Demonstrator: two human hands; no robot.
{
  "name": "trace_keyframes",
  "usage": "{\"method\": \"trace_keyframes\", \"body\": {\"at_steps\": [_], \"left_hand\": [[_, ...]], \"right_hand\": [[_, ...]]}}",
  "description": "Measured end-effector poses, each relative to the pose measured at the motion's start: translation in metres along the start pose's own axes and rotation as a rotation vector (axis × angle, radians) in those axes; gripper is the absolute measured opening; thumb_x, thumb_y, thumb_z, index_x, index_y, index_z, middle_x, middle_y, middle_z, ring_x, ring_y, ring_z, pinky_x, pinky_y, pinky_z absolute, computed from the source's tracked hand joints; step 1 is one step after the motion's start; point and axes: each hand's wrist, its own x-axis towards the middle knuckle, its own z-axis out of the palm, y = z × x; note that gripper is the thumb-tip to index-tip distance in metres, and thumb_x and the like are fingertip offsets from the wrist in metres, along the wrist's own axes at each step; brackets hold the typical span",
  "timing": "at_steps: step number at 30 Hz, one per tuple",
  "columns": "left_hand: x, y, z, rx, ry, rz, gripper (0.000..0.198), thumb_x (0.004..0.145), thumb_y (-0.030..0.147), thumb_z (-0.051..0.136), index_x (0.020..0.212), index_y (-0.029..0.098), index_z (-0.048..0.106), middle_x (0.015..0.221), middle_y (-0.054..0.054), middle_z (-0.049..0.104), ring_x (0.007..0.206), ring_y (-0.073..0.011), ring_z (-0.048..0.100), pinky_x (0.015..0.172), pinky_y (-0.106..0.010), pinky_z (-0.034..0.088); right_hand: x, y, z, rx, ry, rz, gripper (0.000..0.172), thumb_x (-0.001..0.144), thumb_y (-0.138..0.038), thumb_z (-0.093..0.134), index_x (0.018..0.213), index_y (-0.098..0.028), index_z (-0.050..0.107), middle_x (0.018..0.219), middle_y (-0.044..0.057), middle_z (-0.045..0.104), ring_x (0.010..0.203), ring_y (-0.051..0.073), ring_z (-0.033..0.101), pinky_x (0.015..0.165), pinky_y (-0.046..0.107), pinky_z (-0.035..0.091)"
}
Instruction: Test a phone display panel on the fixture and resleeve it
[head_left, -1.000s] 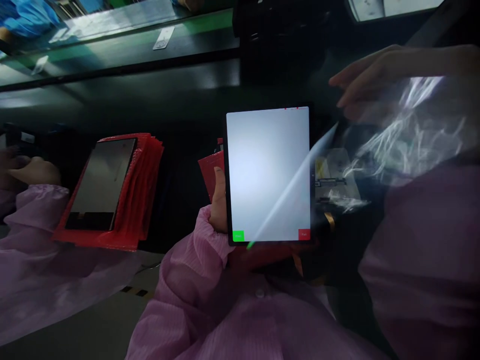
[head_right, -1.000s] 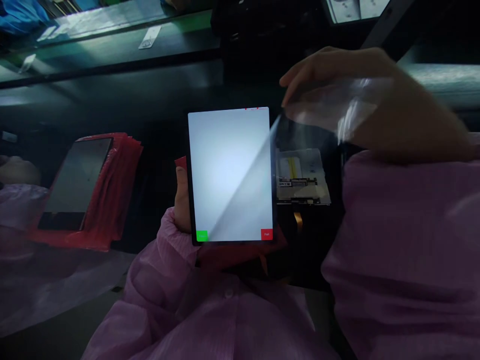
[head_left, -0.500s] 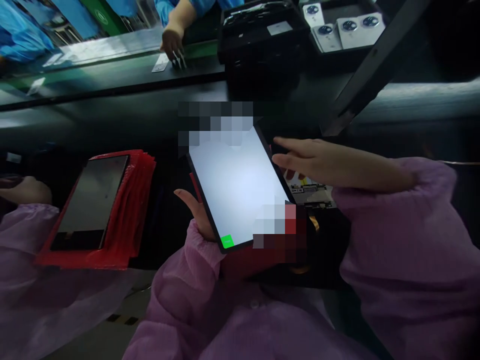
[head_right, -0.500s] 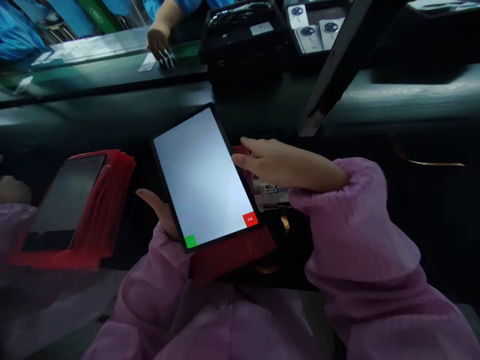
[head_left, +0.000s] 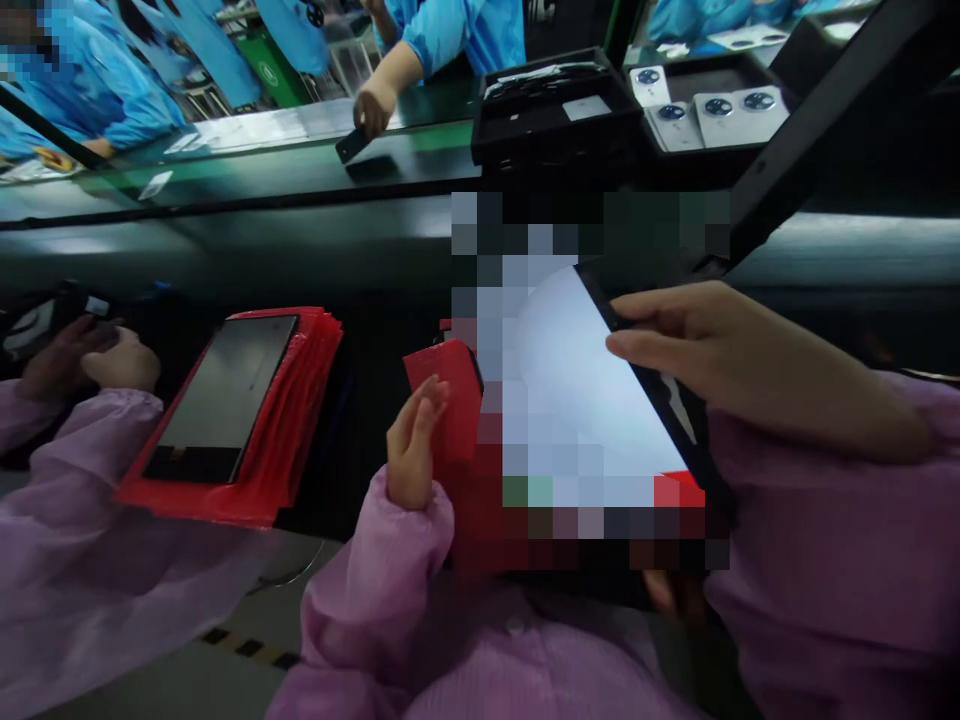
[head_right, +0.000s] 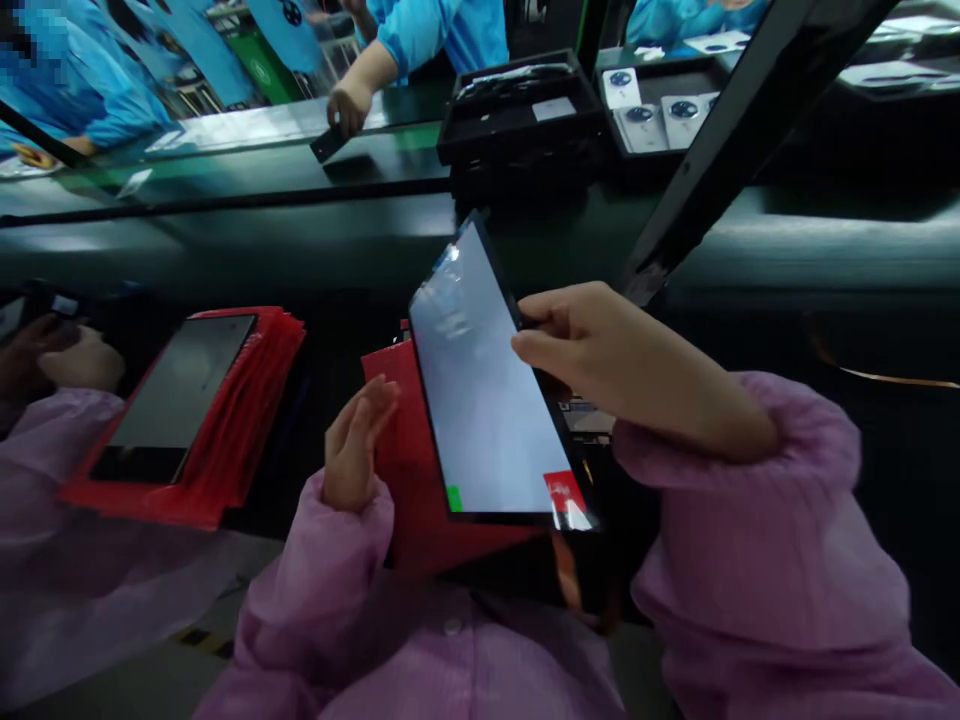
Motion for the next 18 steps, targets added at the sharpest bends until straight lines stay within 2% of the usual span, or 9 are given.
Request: {"method": "trace_keyframes", "body": {"at_steps": [1, 2, 3, 5, 8, 10, 12, 15, 18], "left_hand": [[-0.004, -0.003, -0.008, 0.232, 0.042, 0.149, 0.042, 0.089, 0.041, 0.054, 0.122, 0.016, 0.059, 0.123, -0.010, 0.056, 0.118, -0.0190, 0.051, 0.105, -0.035, 0.038], [-0.007, -0.006, -0.017, 0.468, 0.021, 0.275, 0.041, 0.088, 0.036, 0.055, 0.124, 0.017, 0.058, 0.127, -0.010, 0.054, 0.123, -0.0198, 0.047, 0.109, -0.037, 0.033], [-0.010, -0.010, -0.024, 0.673, -0.056, 0.367, 0.044, 0.088, 0.034, 0.054, 0.128, 0.017, 0.055, 0.132, -0.010, 0.050, 0.128, -0.0209, 0.042, 0.112, -0.040, 0.027], [-0.013, -0.021, -0.035, 0.953, -0.238, 0.451, 0.054, 0.089, 0.036, 0.052, 0.138, 0.015, 0.044, 0.141, -0.010, 0.041, 0.137, -0.0232, 0.031, 0.116, -0.045, 0.018], [-0.010, -0.038, -0.042, 1.157, -0.370, 0.531, 0.061, 0.093, 0.040, 0.045, 0.144, 0.010, 0.032, 0.148, -0.012, 0.029, 0.141, -0.0239, 0.022, 0.115, -0.048, 0.021], [-0.007, -0.041, -0.043, 1.209, -0.370, 0.595, 0.058, 0.094, 0.038, 0.043, 0.144, 0.011, 0.030, 0.148, -0.012, 0.030, 0.140, -0.0232, 0.024, 0.112, -0.048, 0.028], [-0.004, -0.033, -0.041, 1.182, -0.341, 0.644, 0.054, 0.095, 0.033, 0.042, 0.145, 0.016, 0.028, 0.146, -0.011, 0.034, 0.138, -0.0220, 0.029, 0.111, -0.049, 0.030], [-0.001, -0.002, -0.028, 0.966, -0.309, 0.771, 0.052, 0.097, 0.030, 0.037, 0.147, 0.019, 0.028, 0.148, -0.012, 0.030, 0.139, -0.0228, 0.027, 0.114, -0.048, 0.024], [0.004, 0.029, -0.005, 0.731, -0.390, 1.022, 0.060, 0.099, 0.045, 0.022, 0.149, 0.012, 0.025, 0.148, -0.017, 0.026, 0.140, -0.0286, 0.023, 0.114, -0.051, 0.020]], "right_hand": [[-0.002, 0.000, 0.002, -0.038, 0.014, 0.007, 0.058, 0.074, -0.062, 0.033, 0.083, -0.008, 0.052, 0.068, -0.001, 0.055, 0.044, -0.014, 0.029, 0.042, 0.003, 0.022], [-0.004, -0.001, 0.006, -0.072, 0.021, 0.007, 0.056, 0.075, -0.060, 0.032, 0.082, -0.008, 0.052, 0.063, -0.001, 0.052, 0.043, -0.014, 0.027, 0.042, 0.004, 0.020], [-0.005, -0.002, 0.010, -0.107, 0.032, 0.002, 0.055, 0.075, -0.058, 0.032, 0.081, -0.008, 0.053, 0.060, -0.002, 0.050, 0.042, -0.014, 0.025, 0.042, 0.004, 0.018], [-0.006, -0.008, 0.020, -0.173, 0.074, -0.003, 0.051, 0.076, -0.054, 0.032, 0.080, -0.008, 0.054, 0.058, -0.002, 0.048, 0.042, -0.016, 0.020, 0.045, 0.005, 0.013], [-0.006, -0.017, 0.035, -0.232, 0.102, 0.011, 0.044, 0.076, -0.044, 0.031, 0.077, -0.007, 0.055, 0.058, -0.003, 0.047, 0.046, -0.016, 0.008, 0.050, 0.007, 0.005], [-0.006, -0.020, 0.041, -0.233, 0.095, 0.012, 0.043, 0.077, -0.042, 0.029, 0.077, -0.008, 0.056, 0.062, -0.003, 0.049, 0.048, -0.016, 0.006, 0.052, 0.008, 0.003], [-0.006, -0.021, 0.046, -0.214, 0.092, -0.016, 0.046, 0.078, -0.045, 0.027, 0.080, -0.010, 0.057, 0.068, -0.005, 0.052, 0.050, -0.017, 0.007, 0.054, 0.007, 0.004], [-0.004, -0.019, 0.051, -0.159, 0.047, -0.074, 0.052, 0.078, -0.057, 0.026, 0.092, -0.020, 0.059, 0.080, -0.009, 0.057, 0.053, -0.019, 0.012, 0.056, 0.002, 0.006], [-0.003, -0.019, 0.056, -0.095, 0.020, -0.110, 0.056, 0.074, -0.068, 0.027, 0.111, -0.034, 0.052, 0.094, -0.012, 0.057, 0.056, -0.021, 0.017, 0.057, -0.001, 0.007]]}}
